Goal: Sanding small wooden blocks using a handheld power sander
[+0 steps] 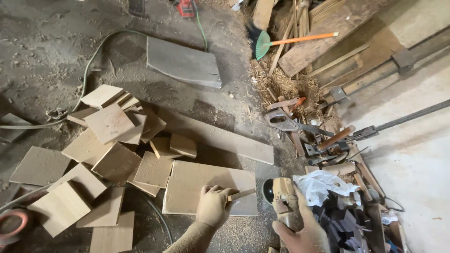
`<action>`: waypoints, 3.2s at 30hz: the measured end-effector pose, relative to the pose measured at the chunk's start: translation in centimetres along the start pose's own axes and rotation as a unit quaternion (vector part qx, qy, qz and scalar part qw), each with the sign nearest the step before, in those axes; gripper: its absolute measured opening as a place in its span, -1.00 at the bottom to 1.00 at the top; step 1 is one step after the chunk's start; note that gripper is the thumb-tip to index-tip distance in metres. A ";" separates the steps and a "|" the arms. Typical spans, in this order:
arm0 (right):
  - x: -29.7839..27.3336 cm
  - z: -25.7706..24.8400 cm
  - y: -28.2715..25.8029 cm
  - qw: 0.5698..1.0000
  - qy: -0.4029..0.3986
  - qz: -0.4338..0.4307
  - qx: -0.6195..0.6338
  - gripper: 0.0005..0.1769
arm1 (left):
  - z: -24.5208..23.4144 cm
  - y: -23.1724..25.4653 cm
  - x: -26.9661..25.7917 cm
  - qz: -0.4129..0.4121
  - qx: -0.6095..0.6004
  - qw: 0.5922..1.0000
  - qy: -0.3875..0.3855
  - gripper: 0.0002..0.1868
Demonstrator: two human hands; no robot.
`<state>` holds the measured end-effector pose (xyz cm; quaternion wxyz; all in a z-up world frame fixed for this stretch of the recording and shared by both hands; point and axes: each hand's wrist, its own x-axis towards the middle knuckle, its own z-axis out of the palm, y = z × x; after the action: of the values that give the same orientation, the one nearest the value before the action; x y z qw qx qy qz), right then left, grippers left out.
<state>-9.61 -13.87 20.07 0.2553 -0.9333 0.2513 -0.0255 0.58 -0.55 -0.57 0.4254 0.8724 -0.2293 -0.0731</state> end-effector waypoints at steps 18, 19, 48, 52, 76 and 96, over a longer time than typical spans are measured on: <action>-1.2 -2.1 1.3 0.995 -0.008 -0.056 0.084 0.12 | -4.8 3.9 -0.4 0.051 -0.004 0.998 0.033 -0.91; -1.0 -2.0 1.3 0.995 -0.005 -0.047 0.087 0.14 | -4.8 4.2 0.0 0.042 0.031 0.999 -0.016 -0.89; 0.8 1.9 6.5 0.975 -0.012 -0.173 0.139 0.10 | 1.6 1.8 -0.4 0.008 0.008 1.000 -0.011 -0.80; 0.3 2.0 5.4 0.979 -0.022 -0.152 0.131 0.14 | 2.2 1.6 -0.5 0.017 0.013 1.000 0.016 -0.81; -1.3 3.3 5.2 0.977 -0.047 -0.192 0.081 0.15 | 2.2 1.5 -0.2 0.021 0.025 0.999 -0.003 -0.81; 0.0 -0.5 5.4 0.975 -0.034 -0.110 0.188 0.03 | 0.9 1.8 -0.2 -0.014 -0.020 0.998 -0.066 -0.83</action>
<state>-12.19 -18.11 17.84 0.4305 -0.8908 0.1285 -0.0686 -0.53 -2.03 0.20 0.4261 0.8600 -0.2428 -0.1410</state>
